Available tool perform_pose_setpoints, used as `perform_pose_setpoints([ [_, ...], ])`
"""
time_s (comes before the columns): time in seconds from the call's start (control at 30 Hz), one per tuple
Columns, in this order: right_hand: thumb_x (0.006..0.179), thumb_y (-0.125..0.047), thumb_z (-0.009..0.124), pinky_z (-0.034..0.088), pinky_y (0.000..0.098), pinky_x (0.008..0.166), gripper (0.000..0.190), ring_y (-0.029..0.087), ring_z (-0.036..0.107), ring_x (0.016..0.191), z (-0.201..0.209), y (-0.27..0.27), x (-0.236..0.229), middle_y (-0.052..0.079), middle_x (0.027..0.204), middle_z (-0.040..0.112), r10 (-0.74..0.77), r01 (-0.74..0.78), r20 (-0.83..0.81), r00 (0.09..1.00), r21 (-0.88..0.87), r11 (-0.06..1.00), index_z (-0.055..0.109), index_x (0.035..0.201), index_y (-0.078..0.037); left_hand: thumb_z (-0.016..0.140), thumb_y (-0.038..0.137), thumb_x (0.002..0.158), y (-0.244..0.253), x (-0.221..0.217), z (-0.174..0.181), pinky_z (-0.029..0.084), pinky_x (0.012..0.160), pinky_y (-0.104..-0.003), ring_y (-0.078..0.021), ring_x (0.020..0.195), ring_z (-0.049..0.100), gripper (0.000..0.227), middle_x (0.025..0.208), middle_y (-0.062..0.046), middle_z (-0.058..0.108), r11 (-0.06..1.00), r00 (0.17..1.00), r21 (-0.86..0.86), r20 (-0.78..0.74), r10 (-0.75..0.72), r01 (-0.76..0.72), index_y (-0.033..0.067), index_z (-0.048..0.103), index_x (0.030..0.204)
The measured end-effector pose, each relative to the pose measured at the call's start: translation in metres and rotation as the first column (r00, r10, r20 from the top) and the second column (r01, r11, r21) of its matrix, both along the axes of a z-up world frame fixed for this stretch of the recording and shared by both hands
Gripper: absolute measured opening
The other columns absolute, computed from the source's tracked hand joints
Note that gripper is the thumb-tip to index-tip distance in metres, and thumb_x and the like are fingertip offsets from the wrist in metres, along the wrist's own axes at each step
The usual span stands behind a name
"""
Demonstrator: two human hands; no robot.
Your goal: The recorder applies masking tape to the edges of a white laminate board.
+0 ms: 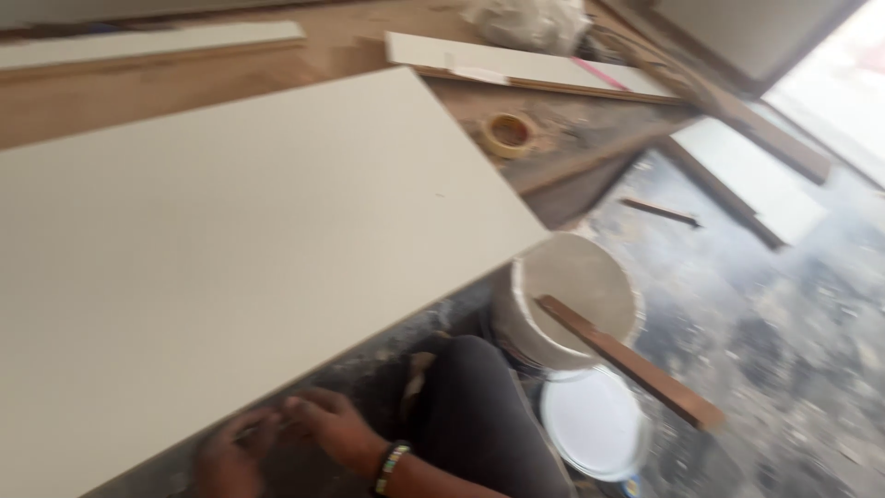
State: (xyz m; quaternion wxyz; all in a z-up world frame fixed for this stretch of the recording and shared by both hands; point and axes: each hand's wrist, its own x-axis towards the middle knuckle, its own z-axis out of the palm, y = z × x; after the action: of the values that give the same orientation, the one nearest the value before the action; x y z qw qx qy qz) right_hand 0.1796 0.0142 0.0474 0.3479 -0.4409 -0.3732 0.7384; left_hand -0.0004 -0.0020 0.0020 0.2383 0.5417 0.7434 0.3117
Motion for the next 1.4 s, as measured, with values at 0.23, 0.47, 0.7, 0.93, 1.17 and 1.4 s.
perform_pose_setpoints([
  [0.23,0.103,-0.037,0.057,0.056,0.0360,0.094,0.046,0.020,0.069,0.105,0.029,0.006,-0.001,0.013,0.119,0.072,0.073,-0.073,-0.013,0.997,0.055,0.996,0.063,0.131,0.000,0.073,0.035,0.085,-0.002,0.004,0.046,0.060,0.077,-0.040,-0.0284,0.085,0.077,0.026,0.096,-0.011,0.080,0.997,0.997,0.024,0.027,-0.078,0.077,0.0133,0.079,0.098],
  [0.47,0.102,-0.048,0.047,0.053,0.0425,0.102,0.052,0.021,0.068,0.113,0.043,0.012,0.007,0.009,0.124,0.071,-0.009,-0.002,-0.038,0.999,-0.267,0.964,0.056,0.136,-0.009,0.062,0.037,0.098,0.004,0.012,0.046,0.053,0.097,-0.042,-0.0314,0.115,0.069,0.043,0.117,-0.020,0.074,0.979,0.962,-0.204,0.261,0.079,-0.025,0.0016,0.072,0.120],
  [0.7,0.099,-0.028,0.066,0.053,0.0348,0.085,0.025,0.018,0.065,0.096,0.003,0.007,0.005,0.007,0.107,0.071,0.009,-0.015,-0.035,0.999,-0.173,0.985,0.063,0.111,-0.006,0.054,0.036,0.098,0.003,0.012,0.023,0.056,0.092,-0.041,-0.0296,0.109,0.073,0.043,0.114,-0.018,0.076,0.987,0.954,-0.153,0.301,0.006,0.042,0.0037,0.073,0.118],
  [0.93,0.098,-0.011,0.068,0.052,0.0277,0.074,0.007,0.012,0.065,0.079,0.017,0.007,0.007,0.004,0.089,0.071,0.028,-0.036,-0.054,0.998,-0.160,0.986,0.066,0.096,-0.005,0.050,0.048,0.105,0.004,0.018,0.050,0.057,0.078,-0.044,-0.0353,0.085,0.075,0.058,0.088,-0.023,0.077,0.908,0.969,-0.411,0.247,0.018,0.088,-0.0025,0.078,0.098],
  [1.17,0.105,-0.022,0.057,0.052,0.0315,0.079,0.018,0.012,0.062,0.082,-0.010,0.012,0.009,0.002,0.090,0.068,0.009,-0.018,-0.049,0.999,-0.186,0.982,0.067,0.101,-0.007,0.078,0.031,0.083,0.002,0.023,0.070,0.062,0.085,-0.036,-0.0184,0.096,0.076,0.036,0.096,-0.008,0.079,0.982,0.785,-0.161,0.619,0.021,0.101,0.0071,0.071,0.110],
  [1.4,0.104,-0.050,0.038,0.052,0.0411,0.098,0.057,0.022,0.065,0.110,0.017,0.008,0.002,0.010,0.123,0.066,0.133,-0.151,-0.077,0.988,-0.328,0.932,0.060,0.133,-0.007,0.069,0.041,0.092,0.005,0.008,0.047,0.062,0.084,-0.038,-0.0242,0.093,0.081,0.036,0.097,-0.014,0.083,0.980,0.918,-0.198,0.381,0.111,-0.037,0.0083,0.078,0.105],
])
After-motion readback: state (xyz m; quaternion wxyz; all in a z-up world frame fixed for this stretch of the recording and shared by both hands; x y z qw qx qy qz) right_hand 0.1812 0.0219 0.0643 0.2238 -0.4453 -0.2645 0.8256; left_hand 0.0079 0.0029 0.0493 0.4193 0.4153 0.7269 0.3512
